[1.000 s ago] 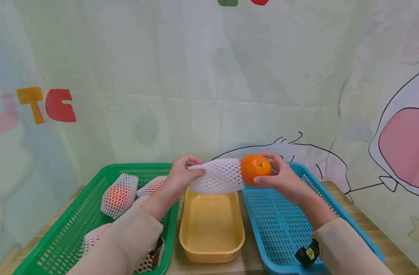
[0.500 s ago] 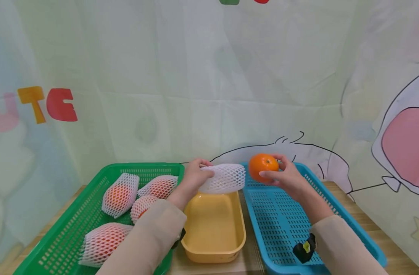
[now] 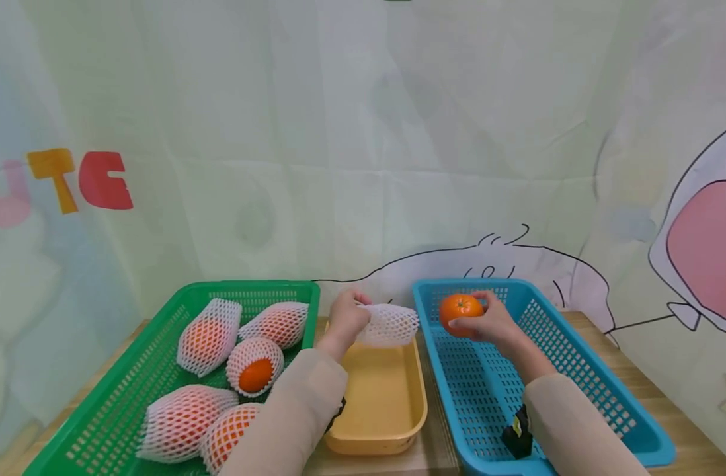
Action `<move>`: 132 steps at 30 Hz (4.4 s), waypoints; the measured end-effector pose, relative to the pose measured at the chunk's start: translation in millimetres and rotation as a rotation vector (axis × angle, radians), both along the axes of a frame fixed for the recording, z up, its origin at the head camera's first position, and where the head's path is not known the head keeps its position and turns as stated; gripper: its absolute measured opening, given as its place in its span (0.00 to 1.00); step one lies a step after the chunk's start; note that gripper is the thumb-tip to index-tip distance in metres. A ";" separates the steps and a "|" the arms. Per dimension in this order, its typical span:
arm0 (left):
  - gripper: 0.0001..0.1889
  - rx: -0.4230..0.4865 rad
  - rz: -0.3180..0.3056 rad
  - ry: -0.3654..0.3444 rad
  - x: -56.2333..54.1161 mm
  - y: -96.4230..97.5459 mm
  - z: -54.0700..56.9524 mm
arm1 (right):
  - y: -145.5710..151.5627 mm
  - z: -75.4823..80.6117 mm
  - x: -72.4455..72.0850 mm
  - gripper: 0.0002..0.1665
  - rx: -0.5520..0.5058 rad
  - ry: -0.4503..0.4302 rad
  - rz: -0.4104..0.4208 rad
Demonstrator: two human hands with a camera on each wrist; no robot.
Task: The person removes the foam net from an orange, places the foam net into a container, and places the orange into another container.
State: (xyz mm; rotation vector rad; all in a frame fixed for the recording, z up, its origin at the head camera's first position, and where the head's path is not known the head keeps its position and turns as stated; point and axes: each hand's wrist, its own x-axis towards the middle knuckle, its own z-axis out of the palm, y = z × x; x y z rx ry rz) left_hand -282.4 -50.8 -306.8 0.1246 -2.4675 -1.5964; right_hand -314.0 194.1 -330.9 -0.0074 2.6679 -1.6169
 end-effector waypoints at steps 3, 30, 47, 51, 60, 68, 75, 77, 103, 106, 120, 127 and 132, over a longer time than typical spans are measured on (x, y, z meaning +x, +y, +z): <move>0.14 -0.088 -0.019 -0.045 1.9 -0.8 -7.5 | 0.6 -11.0 -3.4 0.44 0.083 -0.008 0.012; 0.25 -0.219 -0.118 -0.149 3.1 3.4 10.0 | 7.1 -22.1 3.0 0.49 0.252 -0.240 0.134; 0.23 -0.224 -0.264 -0.069 14.6 -22.4 54.9 | 8.5 -19.0 5.1 0.49 0.362 -0.221 0.067; 0.23 -0.256 -0.322 -0.123 20.7 -40.6 62.4 | 9.2 -18.8 6.8 0.48 0.376 -0.201 0.054; 0.23 -0.307 -0.436 -0.122 40.4 -87.0 82.8 | 8.4 -7.0 6.9 0.47 0.376 -0.162 0.053; 0.21 -0.351 -0.528 -0.085 54.6 -106.3 93.7 | 20.2 18.9 13.0 0.46 0.378 -0.097 0.142; 0.21 -0.386 -0.556 -0.101 56.3 -119.0 93.5 | 32.0 46.9 19.6 0.46 0.415 -0.026 0.206; 0.21 -0.405 -0.564 -0.103 57.3 -124.8 92.4 | 35.9 54.9 22.9 0.45 0.421 -0.004 0.221; 0.23 -0.410 -0.558 -0.239 83.3 -224.2 43.9 | 130.2 83.2 62.5 0.41 0.544 0.008 0.274; 0.24 -0.409 -0.554 -0.265 84.9 -230.7 37.9 | 143.9 80.1 66.1 0.41 0.541 -0.014 0.272; 0.31 -0.377 -0.547 -0.390 97.6 -244.7 9.9 | 181.7 47.3 77.6 0.42 0.513 -0.181 0.205; 0.36 -0.439 -0.561 -0.401 97.9 -249.4 -3.2 | 188.2 26.9 81.4 0.38 0.421 -0.248 0.184; 0.34 -0.518 -0.602 -0.330 93.6 -255.0 -12.7 | 189.2 15.6 84.1 0.33 0.319 -0.275 0.181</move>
